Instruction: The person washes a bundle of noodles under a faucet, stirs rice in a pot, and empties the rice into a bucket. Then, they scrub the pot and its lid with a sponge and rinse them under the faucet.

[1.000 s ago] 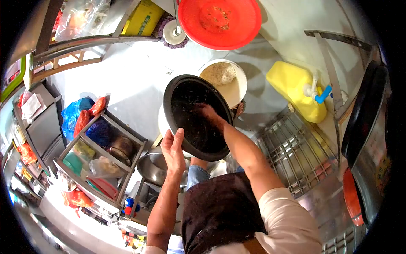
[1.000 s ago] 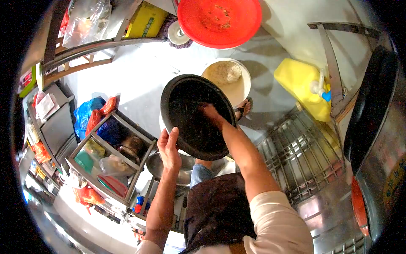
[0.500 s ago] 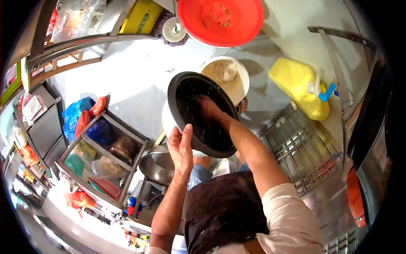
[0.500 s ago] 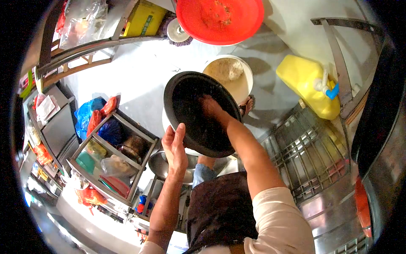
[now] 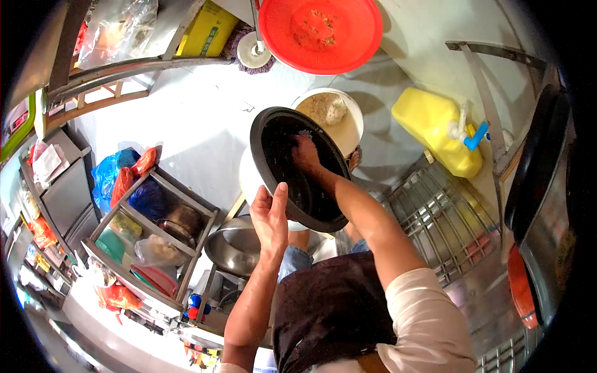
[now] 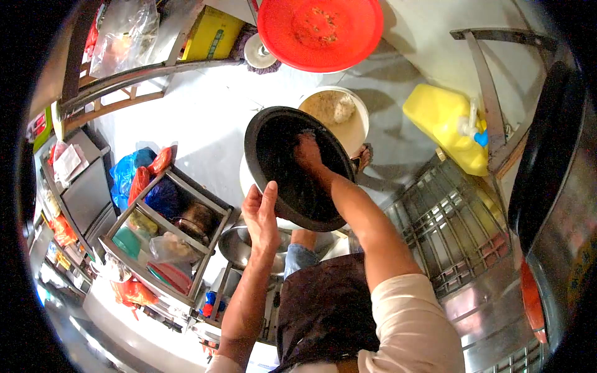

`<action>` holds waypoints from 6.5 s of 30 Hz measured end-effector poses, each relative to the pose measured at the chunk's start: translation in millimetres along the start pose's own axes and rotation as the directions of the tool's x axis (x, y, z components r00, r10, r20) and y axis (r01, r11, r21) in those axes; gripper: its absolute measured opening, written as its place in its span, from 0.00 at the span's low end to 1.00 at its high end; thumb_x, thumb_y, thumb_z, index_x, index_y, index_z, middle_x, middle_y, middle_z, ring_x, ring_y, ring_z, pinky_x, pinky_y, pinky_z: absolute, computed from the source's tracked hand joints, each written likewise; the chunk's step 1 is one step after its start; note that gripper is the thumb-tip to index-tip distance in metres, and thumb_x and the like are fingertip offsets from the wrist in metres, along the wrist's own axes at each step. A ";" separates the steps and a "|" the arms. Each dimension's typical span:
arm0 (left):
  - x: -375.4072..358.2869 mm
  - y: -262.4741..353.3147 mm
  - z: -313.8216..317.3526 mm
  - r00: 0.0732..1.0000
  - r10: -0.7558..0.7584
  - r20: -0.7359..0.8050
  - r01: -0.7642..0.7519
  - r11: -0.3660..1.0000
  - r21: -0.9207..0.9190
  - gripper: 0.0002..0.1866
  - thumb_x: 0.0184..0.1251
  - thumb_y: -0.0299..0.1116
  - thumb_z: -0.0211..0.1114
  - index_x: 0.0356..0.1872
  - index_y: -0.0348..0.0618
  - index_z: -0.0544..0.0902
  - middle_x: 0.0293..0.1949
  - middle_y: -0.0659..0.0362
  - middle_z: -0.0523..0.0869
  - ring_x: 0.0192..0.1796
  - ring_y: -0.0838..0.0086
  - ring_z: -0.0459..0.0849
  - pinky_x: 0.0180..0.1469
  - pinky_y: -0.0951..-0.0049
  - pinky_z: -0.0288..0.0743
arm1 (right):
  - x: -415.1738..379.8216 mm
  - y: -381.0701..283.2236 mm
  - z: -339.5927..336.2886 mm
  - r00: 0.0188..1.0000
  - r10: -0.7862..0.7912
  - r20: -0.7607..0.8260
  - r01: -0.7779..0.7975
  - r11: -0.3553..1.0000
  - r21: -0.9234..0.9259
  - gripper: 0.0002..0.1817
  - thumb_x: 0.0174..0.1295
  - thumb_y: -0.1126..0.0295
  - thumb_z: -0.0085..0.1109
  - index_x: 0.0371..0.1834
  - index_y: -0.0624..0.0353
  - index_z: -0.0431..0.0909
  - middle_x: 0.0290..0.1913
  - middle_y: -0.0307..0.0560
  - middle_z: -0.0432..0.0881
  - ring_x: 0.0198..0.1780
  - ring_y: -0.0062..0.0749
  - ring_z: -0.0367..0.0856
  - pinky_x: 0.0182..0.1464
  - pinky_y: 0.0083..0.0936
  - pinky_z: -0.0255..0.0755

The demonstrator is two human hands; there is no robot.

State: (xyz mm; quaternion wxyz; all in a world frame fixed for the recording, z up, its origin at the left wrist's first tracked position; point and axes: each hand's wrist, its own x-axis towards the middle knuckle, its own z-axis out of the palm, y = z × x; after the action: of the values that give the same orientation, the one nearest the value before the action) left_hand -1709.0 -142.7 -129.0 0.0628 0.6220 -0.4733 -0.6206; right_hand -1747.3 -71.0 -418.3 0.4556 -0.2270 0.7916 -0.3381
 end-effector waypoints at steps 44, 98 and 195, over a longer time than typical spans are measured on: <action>-15.2 13.8 18.9 0.999 0.035 -0.020 -0.031 0.984 0.173 0.13 0.69 0.38 0.63 0.29 0.38 0.76 0.21 0.69 0.75 0.22 0.88 0.69 0.23 0.83 0.64 | -15.7 13.0 -87.4 0.892 0.430 0.138 -0.216 0.137 0.967 0.18 0.58 0.78 0.49 0.51 0.70 0.76 0.44 0.52 0.83 0.41 0.38 0.82 0.46 0.30 0.77; -47.6 14.8 32.7 0.997 0.062 0.040 -0.073 0.924 0.377 0.16 0.68 0.36 0.63 0.25 0.37 0.70 0.18 0.66 0.70 0.25 0.85 0.64 0.24 0.78 0.60 | -30.9 19.5 -104.0 0.778 0.545 0.312 -0.316 -0.090 0.944 0.20 0.62 0.78 0.43 0.58 0.70 0.68 0.50 0.54 0.77 0.50 0.39 0.77 0.55 0.35 0.75; -113.1 256.8 -581.3 0.639 0.018 -0.769 -0.768 0.053 -0.638 0.12 0.63 0.32 0.61 0.44 0.37 0.79 0.40 0.56 0.84 0.43 0.69 0.84 0.48 0.69 0.80 | -61.0 -764.0 -92.8 0.656 -0.513 0.553 -0.317 0.478 0.819 0.14 0.66 0.70 0.49 0.51 0.64 0.75 0.51 0.53 0.80 0.53 0.39 0.80 0.61 0.38 0.71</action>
State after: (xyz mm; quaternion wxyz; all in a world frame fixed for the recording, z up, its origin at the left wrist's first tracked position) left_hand -1332.1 -503.0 251.4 0.7554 0.4178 -0.0936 -0.4960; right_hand -1759.8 -510.5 216.3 0.7616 -0.1305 0.2255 -0.5934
